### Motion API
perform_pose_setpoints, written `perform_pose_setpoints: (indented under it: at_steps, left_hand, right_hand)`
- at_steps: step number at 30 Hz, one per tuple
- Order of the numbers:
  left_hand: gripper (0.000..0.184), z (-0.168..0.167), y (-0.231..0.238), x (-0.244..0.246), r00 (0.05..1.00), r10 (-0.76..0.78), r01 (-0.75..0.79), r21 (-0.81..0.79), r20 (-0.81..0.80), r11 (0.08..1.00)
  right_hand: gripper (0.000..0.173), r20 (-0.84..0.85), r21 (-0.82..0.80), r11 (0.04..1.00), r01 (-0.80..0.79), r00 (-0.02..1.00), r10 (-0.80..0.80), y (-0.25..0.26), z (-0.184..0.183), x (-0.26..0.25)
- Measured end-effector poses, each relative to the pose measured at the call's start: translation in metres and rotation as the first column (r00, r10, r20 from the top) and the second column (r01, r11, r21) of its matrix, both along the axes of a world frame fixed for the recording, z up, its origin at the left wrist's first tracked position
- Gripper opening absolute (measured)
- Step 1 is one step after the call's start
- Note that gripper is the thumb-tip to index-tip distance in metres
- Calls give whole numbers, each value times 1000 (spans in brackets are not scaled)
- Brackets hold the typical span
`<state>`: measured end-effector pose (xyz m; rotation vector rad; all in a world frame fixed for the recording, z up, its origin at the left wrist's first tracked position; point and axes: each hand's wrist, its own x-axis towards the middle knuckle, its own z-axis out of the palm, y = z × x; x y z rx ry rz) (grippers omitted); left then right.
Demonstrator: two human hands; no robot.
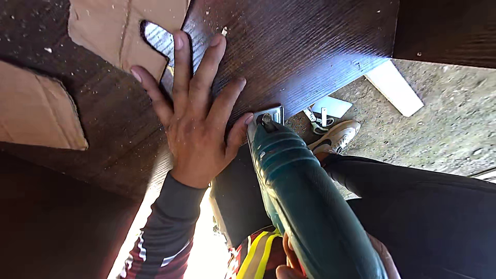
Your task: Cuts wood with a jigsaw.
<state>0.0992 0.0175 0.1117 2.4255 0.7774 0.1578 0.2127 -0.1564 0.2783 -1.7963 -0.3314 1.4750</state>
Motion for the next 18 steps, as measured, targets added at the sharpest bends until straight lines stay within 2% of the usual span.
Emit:
perform_pose_setpoints:
  at_steps: [6, 9, 11, 13, 15, 18]
  left_hand:
    - [43, -2, 2, 4, 998, 53, -52, -10, 46, 999]
    - [46, -2, 7, 7, 996, 68, -68, -15, 52, 998]
    - [51, -3, 10, 9, 996, 76, -75, -11, 45, 997]
    - [56, -4, 15, 12, 996, 80, -80, -12, 42, 997]
    - [62, -2, 20, 14, 997, 74, -74, -23, 30, 997]
    - [69, -1, 26, 19, 998, 67, -67, -24, 6, 997]
  right_hand:
    - [39, -83, -31, 994, 103, 991, -105, 8, 1, -9]
    - [41, -85, -60, 988, 141, 986, -145, 7, 2, -19]
    - [40, -83, -44, 972, 232, 968, -235, 4, -1, -34]
    - [56, -25, 33, 929, 369, 930, -368, -18, -10, -72]
    - [68, -66, -62, 920, 386, 918, -390, -21, -8, -82]
    - [59, -120, -160, 886, 435, 882, -455, 0, -2, -82]
